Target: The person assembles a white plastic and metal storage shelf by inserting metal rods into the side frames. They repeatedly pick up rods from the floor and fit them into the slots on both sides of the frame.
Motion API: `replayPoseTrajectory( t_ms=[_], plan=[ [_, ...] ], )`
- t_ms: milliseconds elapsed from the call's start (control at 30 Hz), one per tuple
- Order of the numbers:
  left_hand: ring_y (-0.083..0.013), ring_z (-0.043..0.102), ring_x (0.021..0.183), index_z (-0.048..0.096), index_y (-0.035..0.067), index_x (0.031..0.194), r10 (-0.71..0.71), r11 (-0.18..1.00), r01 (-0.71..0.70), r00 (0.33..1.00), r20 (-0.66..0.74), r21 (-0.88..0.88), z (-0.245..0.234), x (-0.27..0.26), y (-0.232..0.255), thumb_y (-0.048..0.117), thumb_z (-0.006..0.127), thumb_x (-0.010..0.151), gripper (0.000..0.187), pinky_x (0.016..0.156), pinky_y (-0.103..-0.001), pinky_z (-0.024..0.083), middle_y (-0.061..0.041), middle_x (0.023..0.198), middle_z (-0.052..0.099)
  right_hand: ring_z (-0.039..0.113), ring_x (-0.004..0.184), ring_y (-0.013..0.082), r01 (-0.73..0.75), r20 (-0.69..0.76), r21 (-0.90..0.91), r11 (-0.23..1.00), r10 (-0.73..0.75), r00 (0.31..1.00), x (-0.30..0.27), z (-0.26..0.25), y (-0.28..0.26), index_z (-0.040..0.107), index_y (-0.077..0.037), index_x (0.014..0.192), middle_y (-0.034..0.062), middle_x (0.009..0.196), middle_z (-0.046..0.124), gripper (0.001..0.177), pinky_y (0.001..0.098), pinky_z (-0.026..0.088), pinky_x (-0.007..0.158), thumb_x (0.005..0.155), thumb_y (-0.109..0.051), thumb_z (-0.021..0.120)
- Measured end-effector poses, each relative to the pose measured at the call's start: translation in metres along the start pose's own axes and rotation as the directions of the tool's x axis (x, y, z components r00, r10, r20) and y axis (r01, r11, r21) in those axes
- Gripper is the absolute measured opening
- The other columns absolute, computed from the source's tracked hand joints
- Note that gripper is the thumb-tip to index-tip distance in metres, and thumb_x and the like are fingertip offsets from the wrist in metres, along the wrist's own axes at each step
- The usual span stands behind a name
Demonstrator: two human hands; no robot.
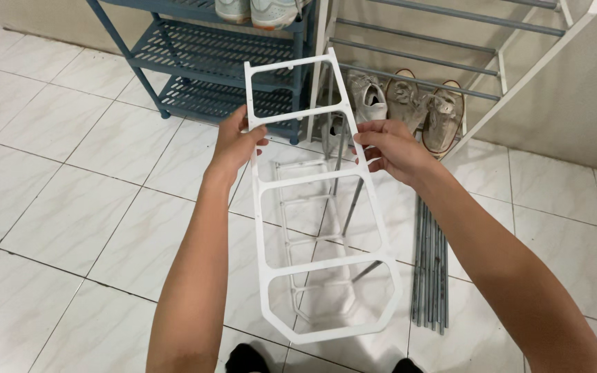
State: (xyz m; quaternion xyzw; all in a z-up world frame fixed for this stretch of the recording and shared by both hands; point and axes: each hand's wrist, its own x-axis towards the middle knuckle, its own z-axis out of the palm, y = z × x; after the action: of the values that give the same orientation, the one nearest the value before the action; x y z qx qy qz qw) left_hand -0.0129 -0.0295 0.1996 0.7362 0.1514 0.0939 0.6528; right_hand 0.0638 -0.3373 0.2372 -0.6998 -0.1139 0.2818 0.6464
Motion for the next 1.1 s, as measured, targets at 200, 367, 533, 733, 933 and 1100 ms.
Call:
replayPoseTrajectory(
  t_ms=[200,367,533,733,933,1100],
  plan=[
    [-0.0445,0.045,0.129,0.048,-0.008,0.142,0.502,0.651,-0.325,0.862,-0.067,0.686,0.002,0.000,-0.003,0.015,0.081,0.079,0.075,0.099,-0.052,0.042,-0.028,0.140,0.049,0.067,0.070,0.0137,-0.025,-0.022,-0.025,0.999,0.024,0.999,0.001,0.006,-0.008,0.064,-0.003,0.113,0.0072,0.086,0.071,0.023,0.0276,0.053,0.051,0.093,-0.015,0.065],
    [-0.0457,0.049,0.132,0.060,-0.002,0.131,0.593,0.460,-0.512,0.785,0.178,0.725,0.041,-0.024,0.044,0.024,0.076,0.086,0.055,0.111,-0.052,0.036,-0.024,0.132,0.061,0.068,0.071,0.0150,-0.041,-0.036,-0.029,0.999,0.040,0.999,0.004,0.012,-0.014,0.063,-0.002,0.115,0.0090,0.087,0.071,0.025,0.0277,0.051,0.051,0.094,-0.015,0.064],
    [-0.0373,0.061,0.125,0.057,-0.002,0.135,0.226,0.713,-0.412,0.901,0.370,0.567,0.084,-0.062,0.085,0.050,0.067,0.091,0.069,0.105,-0.046,0.048,-0.021,0.129,0.065,0.069,0.077,0.0131,-0.029,0.046,0.028,0.999,0.027,0.999,0.011,0.032,-0.010,0.061,-0.002,0.120,0.0059,0.099,0.070,0.029,0.0283,0.059,0.059,0.095,-0.015,0.062],
    [-0.0365,0.062,0.121,0.025,-0.007,0.151,0.121,0.637,-0.344,0.929,0.351,0.690,0.084,-0.070,0.082,0.032,0.078,0.074,0.101,0.095,-0.044,0.053,-0.022,0.135,0.058,0.068,0.083,0.0181,0.010,0.089,0.062,0.998,-0.015,0.996,0.025,0.053,0.002,0.062,-0.005,0.127,0.0091,0.105,0.070,0.031,0.0326,0.058,0.068,0.101,-0.020,0.058],
    [-0.0386,0.061,0.122,0.032,0.000,0.152,0.120,0.694,-0.239,0.969,0.218,0.680,0.052,-0.062,0.065,0.017,0.074,0.078,0.087,0.097,-0.046,0.051,-0.024,0.133,0.061,0.068,0.107,0.0170,-0.007,0.181,-0.075,0.997,0.020,0.983,0.017,0.070,0.036,0.061,-0.010,0.131,0.0048,0.119,0.068,0.036,0.0369,0.057,0.086,0.103,-0.030,0.053],
    [-0.0386,0.064,0.121,0.042,-0.002,0.149,0.271,0.764,-0.322,0.946,0.175,0.559,0.015,-0.053,0.053,0.011,0.074,0.072,0.085,0.099,-0.044,0.051,-0.025,0.131,0.066,0.061,0.121,0.0119,-0.035,0.238,-0.486,0.873,0.171,0.956,0.013,0.080,0.079,0.062,-0.013,0.137,-0.0003,0.127,0.069,0.043,0.0328,0.047,0.098,0.104,-0.039,0.049]
  ],
)
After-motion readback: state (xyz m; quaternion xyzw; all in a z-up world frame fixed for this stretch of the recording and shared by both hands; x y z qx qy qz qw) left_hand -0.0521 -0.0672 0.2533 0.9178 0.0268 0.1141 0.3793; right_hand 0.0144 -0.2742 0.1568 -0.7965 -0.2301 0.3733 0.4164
